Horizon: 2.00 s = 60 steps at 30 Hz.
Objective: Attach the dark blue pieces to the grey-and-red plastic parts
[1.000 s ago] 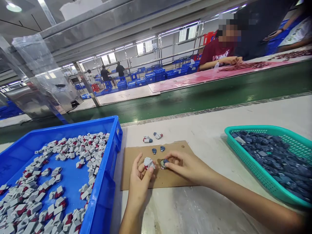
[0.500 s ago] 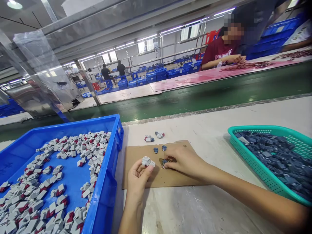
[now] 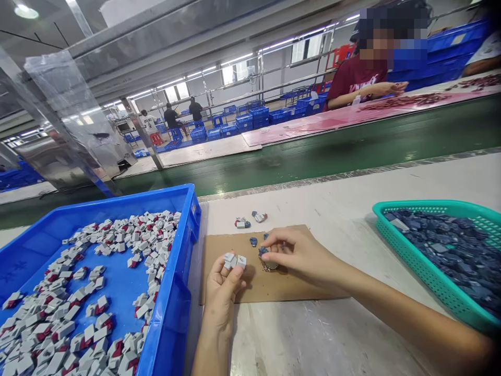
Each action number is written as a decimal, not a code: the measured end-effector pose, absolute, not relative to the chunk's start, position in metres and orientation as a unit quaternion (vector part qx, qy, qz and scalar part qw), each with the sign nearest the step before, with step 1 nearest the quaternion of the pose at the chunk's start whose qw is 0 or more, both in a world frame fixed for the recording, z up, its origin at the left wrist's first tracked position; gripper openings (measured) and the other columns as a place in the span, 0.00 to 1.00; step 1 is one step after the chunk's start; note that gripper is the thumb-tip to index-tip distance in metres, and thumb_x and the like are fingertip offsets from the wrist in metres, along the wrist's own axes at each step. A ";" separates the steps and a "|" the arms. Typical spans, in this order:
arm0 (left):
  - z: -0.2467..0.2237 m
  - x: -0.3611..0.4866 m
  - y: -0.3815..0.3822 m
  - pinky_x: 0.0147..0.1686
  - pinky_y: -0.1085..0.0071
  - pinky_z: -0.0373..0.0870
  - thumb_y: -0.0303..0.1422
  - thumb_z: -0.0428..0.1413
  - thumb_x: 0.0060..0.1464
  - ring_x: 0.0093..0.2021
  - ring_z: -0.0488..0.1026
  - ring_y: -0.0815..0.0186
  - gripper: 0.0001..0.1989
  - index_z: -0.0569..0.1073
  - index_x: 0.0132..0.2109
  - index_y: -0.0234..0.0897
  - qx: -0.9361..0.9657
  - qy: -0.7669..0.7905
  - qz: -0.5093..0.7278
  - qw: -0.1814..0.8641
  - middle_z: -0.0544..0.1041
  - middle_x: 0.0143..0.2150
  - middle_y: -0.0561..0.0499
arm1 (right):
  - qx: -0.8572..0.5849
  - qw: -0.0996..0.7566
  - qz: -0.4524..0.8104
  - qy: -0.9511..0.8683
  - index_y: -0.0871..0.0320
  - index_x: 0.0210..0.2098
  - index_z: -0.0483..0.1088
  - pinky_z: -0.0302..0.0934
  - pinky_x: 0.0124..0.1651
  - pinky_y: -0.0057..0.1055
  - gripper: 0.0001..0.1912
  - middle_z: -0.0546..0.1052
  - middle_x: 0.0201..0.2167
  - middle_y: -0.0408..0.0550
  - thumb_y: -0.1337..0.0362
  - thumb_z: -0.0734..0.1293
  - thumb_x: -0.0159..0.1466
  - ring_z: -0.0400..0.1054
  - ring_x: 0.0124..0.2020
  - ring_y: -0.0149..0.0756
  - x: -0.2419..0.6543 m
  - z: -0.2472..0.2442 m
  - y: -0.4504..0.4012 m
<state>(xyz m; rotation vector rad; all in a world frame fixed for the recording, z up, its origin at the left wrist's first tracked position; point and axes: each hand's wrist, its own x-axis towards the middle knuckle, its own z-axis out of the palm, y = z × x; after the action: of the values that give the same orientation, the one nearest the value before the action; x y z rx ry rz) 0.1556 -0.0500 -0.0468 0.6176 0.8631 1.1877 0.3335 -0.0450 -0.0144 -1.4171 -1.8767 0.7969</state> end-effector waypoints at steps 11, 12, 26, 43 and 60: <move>-0.053 0.156 -0.053 0.23 0.80 0.67 0.33 0.66 0.33 0.28 0.71 0.71 0.18 0.70 0.35 0.35 0.336 0.343 0.512 0.712 0.74 0.28 0.52 | -0.494 0.450 0.407 -0.623 0.62 0.28 0.69 0.57 0.29 0.27 0.12 0.68 0.24 0.45 0.58 0.69 0.50 0.63 0.26 0.30 0.309 -0.007 -0.052; -0.053 0.156 -0.053 0.23 0.80 0.67 0.33 0.66 0.33 0.28 0.71 0.71 0.18 0.70 0.35 0.35 0.337 0.342 0.512 0.713 0.74 0.28 0.52 | -0.495 0.446 0.400 -0.629 0.61 0.29 0.69 0.57 0.30 0.27 0.12 0.69 0.24 0.45 0.58 0.68 0.50 0.63 0.27 0.30 0.309 -0.008 -0.052; -0.045 0.156 -0.056 0.28 0.80 0.64 0.28 0.64 0.37 0.25 0.68 0.75 0.14 0.69 0.33 0.34 0.387 0.329 0.492 0.707 0.74 0.25 0.55 | -0.474 0.272 0.141 -0.825 0.60 0.26 0.68 0.49 0.27 0.25 0.10 0.66 0.21 0.41 0.59 0.67 0.55 0.58 0.24 0.27 0.321 0.016 -0.056; -0.050 0.153 -0.054 0.32 0.78 0.63 0.31 0.62 0.41 0.29 0.69 0.73 0.11 0.67 0.31 0.34 0.333 0.305 0.499 0.740 0.73 0.27 0.53 | -0.424 0.373 -0.185 -0.804 0.64 0.42 0.66 0.62 0.34 0.30 0.14 0.73 0.36 0.52 0.63 0.58 0.61 0.67 0.36 0.36 0.293 -0.029 -0.059; -0.050 0.156 -0.054 0.32 0.76 0.60 0.34 0.60 0.44 0.29 0.65 0.71 0.11 0.69 0.34 0.35 0.361 0.286 0.490 0.740 0.70 0.28 0.53 | -0.445 0.351 -0.071 -0.821 0.63 0.47 0.62 0.61 0.43 0.33 0.22 0.70 0.43 0.50 0.62 0.64 0.54 0.63 0.45 0.39 0.285 -0.028 -0.052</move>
<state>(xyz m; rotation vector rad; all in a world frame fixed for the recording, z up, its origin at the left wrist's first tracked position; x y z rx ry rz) 0.1564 -0.0543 -0.0505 0.7923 0.6280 1.0745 0.2849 -0.0517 -0.0281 -1.1520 -2.1251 -0.1849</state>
